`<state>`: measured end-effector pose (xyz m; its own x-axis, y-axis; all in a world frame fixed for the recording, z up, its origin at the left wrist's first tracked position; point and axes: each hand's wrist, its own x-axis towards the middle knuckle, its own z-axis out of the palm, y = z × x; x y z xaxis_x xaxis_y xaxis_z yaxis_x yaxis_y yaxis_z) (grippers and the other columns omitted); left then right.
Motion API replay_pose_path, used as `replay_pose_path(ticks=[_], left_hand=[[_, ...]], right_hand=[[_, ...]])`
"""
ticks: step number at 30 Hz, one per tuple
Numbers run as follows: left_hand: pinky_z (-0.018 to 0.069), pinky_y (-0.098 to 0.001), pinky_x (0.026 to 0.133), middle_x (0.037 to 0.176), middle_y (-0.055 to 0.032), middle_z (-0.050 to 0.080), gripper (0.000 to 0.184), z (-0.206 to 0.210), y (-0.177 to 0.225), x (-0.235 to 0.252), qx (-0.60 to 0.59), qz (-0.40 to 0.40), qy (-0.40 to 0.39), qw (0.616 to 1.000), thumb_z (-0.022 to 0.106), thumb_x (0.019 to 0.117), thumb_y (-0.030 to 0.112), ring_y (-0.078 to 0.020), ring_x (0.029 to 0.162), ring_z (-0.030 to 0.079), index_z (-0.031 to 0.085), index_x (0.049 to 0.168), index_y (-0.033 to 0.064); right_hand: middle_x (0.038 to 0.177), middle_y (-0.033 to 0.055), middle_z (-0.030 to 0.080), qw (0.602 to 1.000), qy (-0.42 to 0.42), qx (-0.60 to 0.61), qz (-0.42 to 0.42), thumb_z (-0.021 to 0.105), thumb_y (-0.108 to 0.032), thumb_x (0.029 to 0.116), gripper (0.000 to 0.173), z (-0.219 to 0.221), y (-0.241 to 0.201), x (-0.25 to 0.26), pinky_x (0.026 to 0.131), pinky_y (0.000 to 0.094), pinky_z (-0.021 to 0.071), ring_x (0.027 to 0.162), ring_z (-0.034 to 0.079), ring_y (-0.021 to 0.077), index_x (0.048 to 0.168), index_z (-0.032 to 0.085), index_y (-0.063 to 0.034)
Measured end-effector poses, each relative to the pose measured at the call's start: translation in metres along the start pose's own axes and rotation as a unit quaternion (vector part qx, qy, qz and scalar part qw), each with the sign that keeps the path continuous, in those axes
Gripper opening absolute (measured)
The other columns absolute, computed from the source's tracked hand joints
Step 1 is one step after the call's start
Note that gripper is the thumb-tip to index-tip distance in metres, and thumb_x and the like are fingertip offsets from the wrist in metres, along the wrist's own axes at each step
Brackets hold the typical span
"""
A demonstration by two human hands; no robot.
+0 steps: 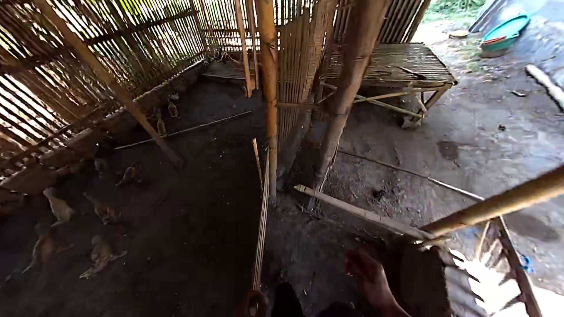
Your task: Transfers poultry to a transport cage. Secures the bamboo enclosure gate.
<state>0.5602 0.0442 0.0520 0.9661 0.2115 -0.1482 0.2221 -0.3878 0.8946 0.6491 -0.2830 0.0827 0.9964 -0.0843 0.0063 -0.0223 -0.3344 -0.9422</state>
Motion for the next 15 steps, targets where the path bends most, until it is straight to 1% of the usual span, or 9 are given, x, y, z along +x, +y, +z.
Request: replay_pose_path(ticks=[2, 3, 5, 8, 9, 11, 12, 14, 15], left_hand=[[0.0611, -0.0404, 0.079, 0.096, -0.0107, 0.074, 0.029, -0.011, 0.024, 0.061, -0.019, -0.026, -0.012, 0.999, 0.067, 0.0957, 0.023, -0.0183, 0.086, 0.072, 0.069, 0.111, -0.0017], [0.0610, -0.0398, 0.079, 0.096, -0.0100, 0.073, 0.028, -0.019, 0.037, 0.092, -0.027, -0.030, -0.018, 0.999, 0.068, 0.0952, 0.023, -0.0176, 0.085, 0.071, 0.070, 0.111, -0.0006], [0.0609, -0.0380, 0.078, 0.096, -0.0077, 0.073, 0.026, -0.029, 0.054, 0.151, -0.022, -0.011, -0.020, 0.999, 0.069, 0.0939, 0.023, -0.0156, 0.085, 0.071, 0.071, 0.108, 0.0015], [0.0608, -0.0366, 0.079, 0.095, -0.0062, 0.073, 0.027, -0.034, 0.062, 0.234, 0.005, 0.023, -0.008, 1.000, 0.067, 0.0935, 0.027, -0.0141, 0.086, 0.071, 0.071, 0.106, 0.0026], [0.0611, -0.0363, 0.078, 0.095, -0.0057, 0.073, 0.029, -0.032, 0.064, 0.258, 0.015, 0.023, 0.002, 1.000, 0.067, 0.0931, 0.029, -0.0137, 0.086, 0.071, 0.071, 0.106, 0.0030], [0.0615, -0.0375, 0.080, 0.099, -0.0081, 0.073, 0.033, -0.024, 0.064, 0.300, 0.020, 0.001, 0.019, 1.000, 0.069, 0.0909, 0.030, -0.0162, 0.088, 0.072, 0.071, 0.108, 0.0018], [0.0614, -0.0392, 0.083, 0.103, -0.0103, 0.073, 0.036, -0.018, 0.060, 0.318, 0.026, -0.017, 0.021, 0.999, 0.071, 0.0898, 0.031, -0.0188, 0.092, 0.072, 0.070, 0.111, 0.0011], [0.0577, -0.0471, 0.092, 0.114, -0.0177, 0.071, 0.046, -0.002, 0.052, 0.347, 0.025, -0.086, 0.000, 0.996, 0.077, 0.0877, 0.031, -0.0286, 0.105, 0.069, 0.068, 0.120, -0.0017], [0.0554, -0.0503, 0.096, 0.119, -0.0204, 0.069, 0.053, 0.009, 0.046, 0.362, 0.027, -0.125, -0.010, 0.992, 0.080, 0.0857, 0.032, -0.0325, 0.110, 0.067, 0.066, 0.123, -0.0020]], right_hand=[[0.089, 0.0069, 0.072, 1.000, -0.016, 0.007, 0.013, 0.062, -0.012, 0.0931, 0.025, 0.014, -0.010, 0.039, 0.065, 0.0311, 0.0622, 0.071, 0.070, 0.0119, 0.111, 0.066, 0.0045], [0.088, 0.0059, 0.072, 1.000, -0.031, 0.002, 0.004, 0.062, -0.012, 0.0936, 0.024, 0.018, -0.016, 0.062, 0.065, 0.0306, 0.0621, 0.071, 0.070, 0.0112, 0.111, 0.067, 0.0037], [0.087, 0.0048, 0.072, 0.997, -0.068, -0.022, -0.031, 0.061, -0.015, 0.0946, 0.025, 0.025, -0.023, 0.117, 0.065, 0.0304, 0.0617, 0.071, 0.069, 0.0104, 0.111, 0.068, 0.0025], [0.091, 0.0085, 0.073, 0.982, -0.138, -0.093, -0.084, 0.058, -0.020, 0.0966, 0.030, 0.043, -0.038, 0.224, 0.071, 0.0353, 0.0622, 0.076, 0.071, 0.0143, 0.113, 0.069, 0.0021], [0.094, 0.0119, 0.074, 0.972, -0.172, -0.127, -0.102, 0.057, -0.019, 0.0977, 0.031, 0.054, -0.049, 0.264, 0.076, 0.0387, 0.0615, 0.080, 0.072, 0.0179, 0.115, 0.070, 0.0028], [0.105, 0.0180, 0.074, 0.940, -0.246, -0.202, -0.125, 0.052, -0.015, 0.1004, 0.031, 0.088, -0.079, 0.352, 0.090, 0.0464, 0.0584, 0.095, 0.072, 0.0267, 0.118, 0.070, 0.0041], [0.113, 0.0207, 0.072, 0.918, -0.285, -0.244, -0.131, 0.050, -0.013, 0.1025, 0.032, 0.111, -0.095, 0.397, 0.096, 0.0491, 0.0555, 0.104, 0.070, 0.0308, 0.121, 0.069, 0.0044], [0.130, 0.0237, 0.064, 0.864, -0.361, -0.332, -0.116, 0.044, -0.010, 0.1065, 0.036, 0.167, -0.119, 0.486, 0.108, 0.0512, 0.0472, 0.121, 0.063, 0.0359, 0.133, 0.064, 0.0020], [0.135, 0.0234, 0.061, 0.833, -0.389, -0.376, -0.116, 0.044, -0.007, 0.1054, 0.037, 0.199, -0.121, 0.532, 0.110, 0.0523, 0.0454, 0.126, 0.060, 0.0367, 0.137, 0.061, -0.0002]])
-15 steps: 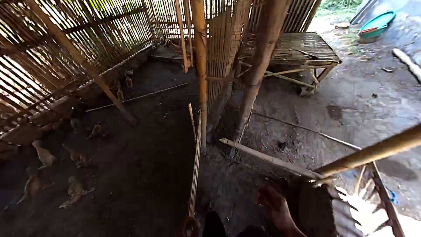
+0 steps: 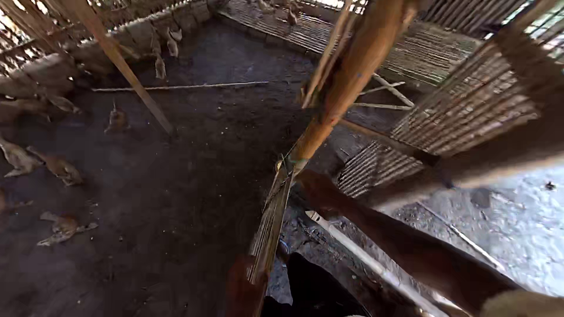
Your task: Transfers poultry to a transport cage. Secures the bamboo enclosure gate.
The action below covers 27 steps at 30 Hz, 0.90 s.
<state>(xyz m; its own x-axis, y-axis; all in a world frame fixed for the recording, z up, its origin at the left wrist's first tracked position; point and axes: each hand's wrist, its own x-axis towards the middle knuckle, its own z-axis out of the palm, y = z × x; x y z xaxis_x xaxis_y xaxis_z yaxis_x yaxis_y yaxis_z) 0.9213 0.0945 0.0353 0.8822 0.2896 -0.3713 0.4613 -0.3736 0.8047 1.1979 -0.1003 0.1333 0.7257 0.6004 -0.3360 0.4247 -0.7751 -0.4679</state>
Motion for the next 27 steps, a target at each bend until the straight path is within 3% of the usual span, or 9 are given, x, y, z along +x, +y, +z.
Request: replay_pose_path(ticks=[2, 5, 10, 13, 17, 19, 22, 24, 27], left_hand=[[0.0516, -0.0535, 0.103, 0.128, -0.0203, 0.065, 0.067, 0.030, -0.015, 0.022, 0.016, -0.085, -0.037, 0.996, 0.082, 0.0812, 0.044, -0.0345, 0.120, 0.063, 0.064, 0.130, 0.0026], [0.0491, -0.0571, 0.105, 0.135, -0.0227, 0.061, 0.077, 0.074, -0.027, 0.029, 0.047, -0.174, -0.071, 0.981, 0.084, 0.0776, 0.049, -0.0384, 0.125, 0.059, 0.061, 0.136, 0.0038], [0.0492, -0.0615, 0.101, 0.142, -0.0253, 0.056, 0.073, 0.104, -0.028, 0.024, 0.067, -0.259, -0.075, 0.961, 0.081, 0.0833, 0.039, -0.0440, 0.126, 0.058, 0.056, 0.142, 0.0044], [0.0531, -0.0589, 0.096, 0.139, -0.0205, 0.059, 0.059, 0.116, -0.037, 0.023, 0.114, -0.270, -0.049, 0.955, 0.075, 0.0884, 0.037, -0.0402, 0.121, 0.062, 0.061, 0.138, 0.0083], [0.0532, -0.0579, 0.095, 0.137, -0.0184, 0.061, 0.051, 0.121, -0.046, 0.027, 0.119, -0.284, -0.042, 0.950, 0.070, 0.0926, 0.039, -0.0373, 0.121, 0.063, 0.063, 0.135, 0.0108], [0.0534, -0.0573, 0.095, 0.137, -0.0168, 0.062, 0.049, 0.122, -0.046, 0.028, 0.121, -0.294, -0.043, 0.947, 0.069, 0.0933, 0.039, -0.0361, 0.121, 0.063, 0.064, 0.134, 0.0119], [0.0545, -0.0550, 0.094, 0.138, -0.0142, 0.062, 0.043, 0.123, -0.043, 0.029, 0.150, -0.309, -0.053, 0.938, 0.065, 0.0960, 0.033, -0.0349, 0.121, 0.064, 0.064, 0.135, 0.0156], [0.0545, -0.0546, 0.094, 0.139, -0.0136, 0.061, 0.040, 0.124, -0.040, 0.028, 0.164, -0.313, -0.057, 0.934, 0.063, 0.0971, 0.028, -0.0348, 0.121, 0.063, 0.063, 0.136, 0.0168], [0.0534, -0.0545, 0.096, 0.141, -0.0138, 0.060, 0.040, 0.122, -0.038, 0.028, 0.172, -0.318, -0.068, 0.930, 0.061, 0.0976, 0.024, -0.0352, 0.124, 0.062, 0.062, 0.137, 0.0162]], right_hand=[[0.139, 0.0241, 0.058, 0.995, -0.061, -0.084, 0.003, 0.057, -0.003, 0.0990, 0.040, -0.006, 0.018, 0.101, 0.109, 0.0573, 0.0447, 0.129, 0.056, 0.0404, 0.139, 0.059, -0.0004], [0.123, 0.0278, 0.065, 0.970, -0.133, -0.204, 0.021, 0.069, -0.004, 0.0903, 0.031, 0.002, 0.039, 0.200, 0.097, 0.0642, 0.0507, 0.118, 0.062, 0.0457, 0.120, 0.067, 0.0055], [0.137, 0.0321, 0.056, 0.913, -0.278, -0.276, 0.111, 0.059, -0.005, 0.1002, 0.038, -0.030, -0.005, 0.230, 0.106, 0.0636, 0.0419, 0.129, 0.054, 0.0481, 0.135, 0.056, 0.0093], [0.116, 0.0312, 0.067, 0.912, -0.242, -0.324, 0.068, 0.077, -0.022, 0.0888, 0.039, 0.007, 0.060, 0.249, 0.090, 0.0714, 0.0478, 0.111, 0.064, 0.0492, 0.114, 0.069, 0.0073], [0.119, 0.0266, 0.067, 0.863, -0.339, -0.360, 0.103, 0.066, -0.019, 0.0950, 0.027, 0.023, 0.068, 0.267, 0.089, 0.0715, 0.0479, 0.115, 0.063, 0.0458, 0.110, 0.070, 0.0028], [0.108, 0.0227, 0.067, 0.889, -0.332, -0.281, 0.143, 0.060, -0.016, 0.0994, 0.023, 0.021, 0.061, 0.269, 0.083, 0.0611, 0.0502, 0.100, 0.065, 0.0372, 0.106, 0.068, 0.0041], [0.063, 0.0021, 0.048, 0.943, -0.200, 0.111, 0.241, 0.053, -0.012, 0.0982, 0.015, 0.012, 0.061, 0.273, 0.046, 0.0259, 0.0364, 0.047, 0.041, 0.0099, 0.086, 0.057, -0.0041], [0.057, -0.0020, 0.047, 0.893, -0.087, 0.414, 0.154, 0.045, -0.016, 0.1036, 0.028, -0.022, 0.039, 0.272, 0.044, 0.0227, 0.0406, 0.044, 0.043, 0.0070, 0.078, 0.052, -0.0082], [0.060, -0.0079, 0.052, 0.739, 0.026, 0.658, -0.146, 0.027, -0.025, 0.1095, 0.043, -0.085, -0.016, 0.261, 0.050, 0.0227, 0.0428, 0.049, 0.046, 0.0052, 0.074, 0.052, -0.0200]])
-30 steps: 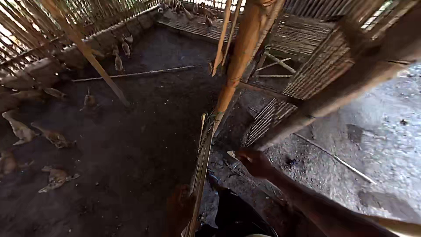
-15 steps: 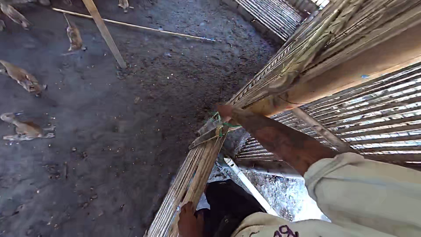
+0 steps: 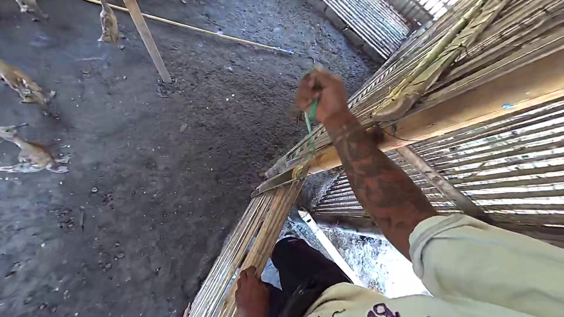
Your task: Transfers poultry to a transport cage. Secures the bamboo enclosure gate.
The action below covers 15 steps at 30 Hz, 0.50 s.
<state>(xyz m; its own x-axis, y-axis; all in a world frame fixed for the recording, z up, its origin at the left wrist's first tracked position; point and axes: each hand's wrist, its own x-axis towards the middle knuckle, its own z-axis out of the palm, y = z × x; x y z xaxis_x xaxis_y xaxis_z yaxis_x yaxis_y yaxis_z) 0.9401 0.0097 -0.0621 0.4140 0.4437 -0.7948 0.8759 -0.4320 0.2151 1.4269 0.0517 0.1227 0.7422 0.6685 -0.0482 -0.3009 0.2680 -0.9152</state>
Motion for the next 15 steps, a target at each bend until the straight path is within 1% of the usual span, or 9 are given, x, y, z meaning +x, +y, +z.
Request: replay_pose_path(ticks=[2, 4, 7, 9, 10, 12, 13, 14, 15], left_hand=[[0.0530, -0.0534, 0.097, 0.141, -0.0129, 0.060, 0.040, 0.001, 0.000, -0.003, 0.006, -0.002, 0.003, 1.000, 0.060, 0.0975, 0.024, -0.0343, 0.125, 0.061, 0.062, 0.137, 0.0166], [0.0536, -0.0557, 0.095, 0.138, -0.0156, 0.062, 0.040, 0.002, -0.003, -0.005, -0.007, 0.016, 0.022, 1.000, 0.063, 0.0956, 0.022, -0.0368, 0.123, 0.062, 0.063, 0.135, 0.0133], [0.0535, -0.0547, 0.096, 0.138, -0.0144, 0.061, 0.041, 0.003, -0.006, -0.004, -0.016, 0.016, 0.017, 1.000, 0.063, 0.0959, 0.024, -0.0351, 0.124, 0.062, 0.063, 0.135, 0.0143], [0.0528, -0.0533, 0.098, 0.139, -0.0128, 0.061, 0.041, 0.001, -0.008, -0.004, -0.017, 0.007, 0.008, 1.000, 0.061, 0.0965, 0.026, -0.0330, 0.125, 0.061, 0.063, 0.136, 0.0152], [0.0526, -0.0527, 0.098, 0.139, -0.0118, 0.061, 0.041, 0.001, -0.008, -0.003, -0.017, 0.002, 0.005, 1.000, 0.061, 0.0970, 0.027, -0.0321, 0.125, 0.061, 0.062, 0.136, 0.0159], [0.0524, -0.0512, 0.099, 0.140, -0.0096, 0.061, 0.041, 0.000, -0.007, -0.004, -0.013, -0.005, -0.003, 1.000, 0.058, 0.0984, 0.030, -0.0303, 0.126, 0.061, 0.062, 0.137, 0.0178], [0.0514, -0.0514, 0.100, 0.141, -0.0092, 0.060, 0.041, -0.003, -0.007, -0.006, -0.014, -0.005, -0.012, 1.000, 0.057, 0.0983, 0.029, -0.0305, 0.127, 0.059, 0.061, 0.138, 0.0179], [0.0508, -0.0530, 0.100, 0.142, -0.0098, 0.060, 0.042, -0.006, -0.005, -0.008, -0.021, -0.002, -0.019, 1.000, 0.058, 0.0979, 0.028, -0.0320, 0.128, 0.059, 0.061, 0.138, 0.0172], [0.0505, -0.0560, 0.100, 0.143, -0.0117, 0.059, 0.042, -0.009, -0.002, -0.012, -0.034, 0.000, -0.027, 0.999, 0.058, 0.0974, 0.026, -0.0349, 0.128, 0.058, 0.061, 0.138, 0.0160]], right_hand=[[0.065, -0.0046, 0.055, 0.991, -0.071, 0.056, -0.096, 0.024, -0.024, 0.1106, 0.044, 0.028, -0.034, -0.004, 0.053, 0.0250, 0.0466, 0.052, 0.050, 0.0082, 0.079, 0.054, -0.0181], [0.068, -0.0031, 0.056, 0.984, -0.126, 0.018, -0.125, 0.028, -0.022, 0.1099, 0.036, 0.056, -0.047, -0.026, 0.054, 0.0266, 0.0486, 0.054, 0.051, 0.0094, 0.088, 0.055, -0.0159], [0.076, -0.0037, 0.062, 0.958, -0.243, 0.005, -0.151, 0.055, -0.026, 0.1023, 0.017, 0.092, -0.051, -0.075, 0.055, 0.0274, 0.0507, 0.059, 0.057, 0.0091, 0.095, 0.065, -0.0154], [0.079, -0.0038, 0.062, 0.934, -0.295, -0.029, -0.199, 0.062, -0.029, 0.0991, 0.016, 0.109, -0.057, -0.100, 0.053, 0.0247, 0.0478, 0.060, 0.056, 0.0082, 0.092, 0.066, -0.0152], [0.078, -0.0040, 0.062, 0.922, -0.309, -0.055, -0.226, 0.064, -0.031, 0.0991, 0.019, 0.116, -0.062, -0.107, 0.052, 0.0236, 0.0491, 0.060, 0.058, 0.0080, 0.087, 0.065, -0.0158], [0.087, -0.0049, 0.064, 0.904, -0.305, -0.153, -0.258, 0.060, -0.034, 0.1026, 0.020, 0.125, -0.068, -0.120, 0.056, 0.0221, 0.0497, 0.068, 0.060, 0.0069, 0.092, 0.066, -0.0177], [0.087, -0.0056, 0.063, 0.901, -0.285, -0.202, -0.258, 0.059, -0.035, 0.1033, 0.021, 0.128, -0.069, -0.132, 0.054, 0.0211, 0.0491, 0.067, 0.059, 0.0061, 0.091, 0.065, -0.0188], [0.085, -0.0056, 0.062, 0.900, -0.265, -0.247, -0.244, 0.059, -0.033, 0.1031, 0.021, 0.129, -0.073, -0.148, 0.053, 0.0207, 0.0498, 0.065, 0.059, 0.0057, 0.088, 0.063, -0.0188], [0.077, -0.0056, 0.062, 0.899, -0.253, -0.286, -0.215, 0.061, -0.027, 0.1006, 0.021, 0.131, -0.078, -0.162, 0.052, 0.0207, 0.0519, 0.061, 0.059, 0.0054, 0.082, 0.061, -0.0172]])
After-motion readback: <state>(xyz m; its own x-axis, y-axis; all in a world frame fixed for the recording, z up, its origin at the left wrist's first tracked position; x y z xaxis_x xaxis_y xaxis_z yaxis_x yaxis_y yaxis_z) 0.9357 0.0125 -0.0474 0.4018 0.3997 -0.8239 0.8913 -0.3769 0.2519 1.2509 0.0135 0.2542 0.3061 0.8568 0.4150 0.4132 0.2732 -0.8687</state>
